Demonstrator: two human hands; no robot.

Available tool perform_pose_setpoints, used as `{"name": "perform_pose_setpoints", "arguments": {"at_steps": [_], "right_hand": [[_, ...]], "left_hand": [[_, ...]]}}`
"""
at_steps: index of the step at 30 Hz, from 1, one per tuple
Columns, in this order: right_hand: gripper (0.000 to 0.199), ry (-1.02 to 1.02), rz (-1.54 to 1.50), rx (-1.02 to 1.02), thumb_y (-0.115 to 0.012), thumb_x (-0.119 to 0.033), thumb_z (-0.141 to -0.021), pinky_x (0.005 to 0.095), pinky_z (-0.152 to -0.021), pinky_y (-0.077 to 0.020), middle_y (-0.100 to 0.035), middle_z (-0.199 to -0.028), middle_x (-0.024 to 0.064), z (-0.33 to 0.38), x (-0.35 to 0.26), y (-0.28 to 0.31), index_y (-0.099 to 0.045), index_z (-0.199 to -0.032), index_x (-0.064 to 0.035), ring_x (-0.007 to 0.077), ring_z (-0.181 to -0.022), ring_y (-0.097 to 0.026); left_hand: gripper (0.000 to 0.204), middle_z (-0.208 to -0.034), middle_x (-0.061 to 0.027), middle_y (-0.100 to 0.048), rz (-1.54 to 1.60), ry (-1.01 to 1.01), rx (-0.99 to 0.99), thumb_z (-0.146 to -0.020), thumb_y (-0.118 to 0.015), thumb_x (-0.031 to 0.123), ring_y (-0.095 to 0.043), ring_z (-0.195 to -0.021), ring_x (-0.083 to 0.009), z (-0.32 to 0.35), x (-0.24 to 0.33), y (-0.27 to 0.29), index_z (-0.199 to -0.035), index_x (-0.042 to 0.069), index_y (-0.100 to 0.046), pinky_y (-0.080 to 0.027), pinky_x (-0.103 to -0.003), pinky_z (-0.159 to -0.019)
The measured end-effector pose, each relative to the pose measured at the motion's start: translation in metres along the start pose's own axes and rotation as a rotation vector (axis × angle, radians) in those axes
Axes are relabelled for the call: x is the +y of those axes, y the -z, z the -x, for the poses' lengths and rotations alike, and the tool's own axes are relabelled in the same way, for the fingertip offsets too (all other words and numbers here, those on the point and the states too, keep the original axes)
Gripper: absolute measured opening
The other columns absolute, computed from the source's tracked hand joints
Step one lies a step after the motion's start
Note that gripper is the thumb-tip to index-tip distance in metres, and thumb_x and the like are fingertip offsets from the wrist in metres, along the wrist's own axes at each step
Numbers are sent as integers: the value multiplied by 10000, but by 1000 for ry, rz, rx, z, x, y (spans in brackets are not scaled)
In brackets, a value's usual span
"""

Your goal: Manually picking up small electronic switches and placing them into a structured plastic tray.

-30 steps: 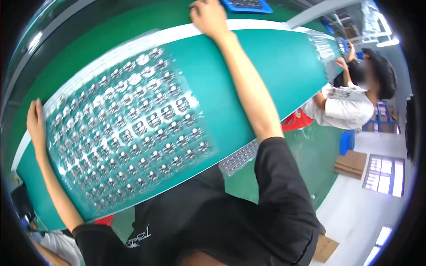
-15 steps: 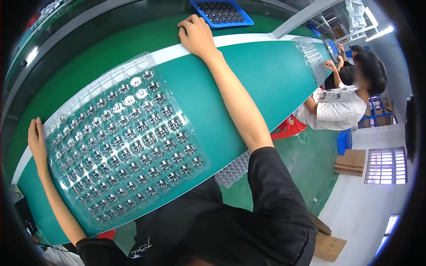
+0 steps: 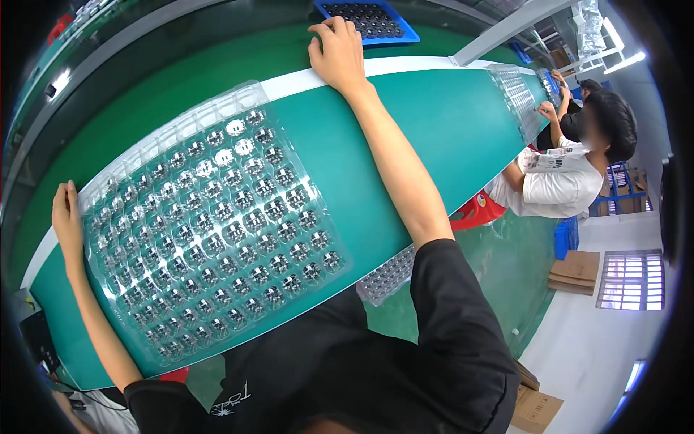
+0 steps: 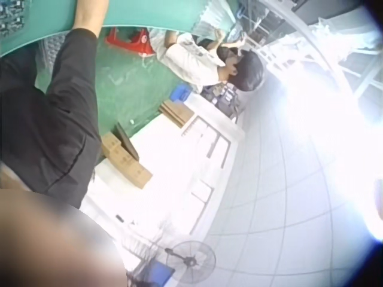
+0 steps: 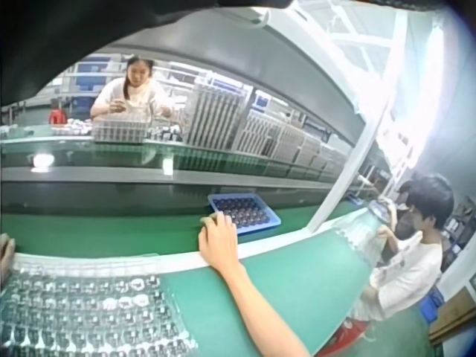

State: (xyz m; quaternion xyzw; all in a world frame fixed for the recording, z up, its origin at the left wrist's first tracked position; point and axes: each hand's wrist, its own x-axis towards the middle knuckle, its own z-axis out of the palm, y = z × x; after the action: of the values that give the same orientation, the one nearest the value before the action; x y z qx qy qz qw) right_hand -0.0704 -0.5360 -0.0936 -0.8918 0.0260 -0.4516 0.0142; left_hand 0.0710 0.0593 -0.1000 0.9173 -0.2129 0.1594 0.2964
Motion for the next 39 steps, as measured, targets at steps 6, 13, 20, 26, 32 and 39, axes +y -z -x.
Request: {"name": "perform_pose_setpoints", "arguments": {"at_steps": [6, 13, 20, 26, 32, 39], "right_hand": [[209, -4, -5, -5, -678, -104, -834, 454, -853, -457, -619, -1078, 105, 0, -1, 1, -753, -1026, -72, 318, -1021, -578], [211, -14, 23, -2, -683, -115, -847, 453, -862, -463, -617, -1085, 101, -1, 2, 1, -748, -1045, -86, 315, -1036, -580], [206, -4, -26, 47, -660, -95, -819, 469, -829, -444, -618, -1053, 117, -2, 8, -3, -756, -997, -54, 326, -1005, -574], [237, -68, 140, 57, -663, -146, -817, 505, -842, -486, -636, -1061, 128, 0, 54, 5, -766, -1020, -83, 356, -1020, -597], [226, -296, 280, 5, -649, -205, -882, 496, -911, -516, -649, -1116, 161, 23, 106, 37, -751, -1052, -97, 376, -1067, -619], [212, -429, 241, 0, -640, -212, -890, 486, -922, -517, -632, -1149, 182, 25, 111, 41, -729, -1041, -93, 392, -1070, -616]], "left_hand": [[331, -783, -77, -458, -11, 28, -15, -1098, -530, 301, -406, -709, -157, 0, 0, 3, -951, 5, -542, -385, -311, -665], [336, -774, -72, -456, -39, 34, -23, -1097, -529, 309, -408, -703, -155, 1, 0, 3, -944, 10, -535, -387, -310, -661], [348, -771, -52, -434, -12, 35, -3, -1100, -528, 312, -389, -705, -135, 1, 4, 3, -928, 9, -534, -366, -296, -651], [358, -769, -56, -440, -23, 37, 3, -1100, -525, 324, -398, -710, -140, -1, 10, -2, -935, 6, -538, -375, -299, -658], [357, -768, -68, -444, 2, 55, -10, -1097, -531, 320, -404, -710, -148, 2, 10, 3, -941, 0, -550, -385, -305, -668], [359, -774, -65, -430, -10, 41, -26, -1099, -529, 326, -403, -715, -144, 2, 0, 3, -941, 4, -546, -382, -295, -673]]}}
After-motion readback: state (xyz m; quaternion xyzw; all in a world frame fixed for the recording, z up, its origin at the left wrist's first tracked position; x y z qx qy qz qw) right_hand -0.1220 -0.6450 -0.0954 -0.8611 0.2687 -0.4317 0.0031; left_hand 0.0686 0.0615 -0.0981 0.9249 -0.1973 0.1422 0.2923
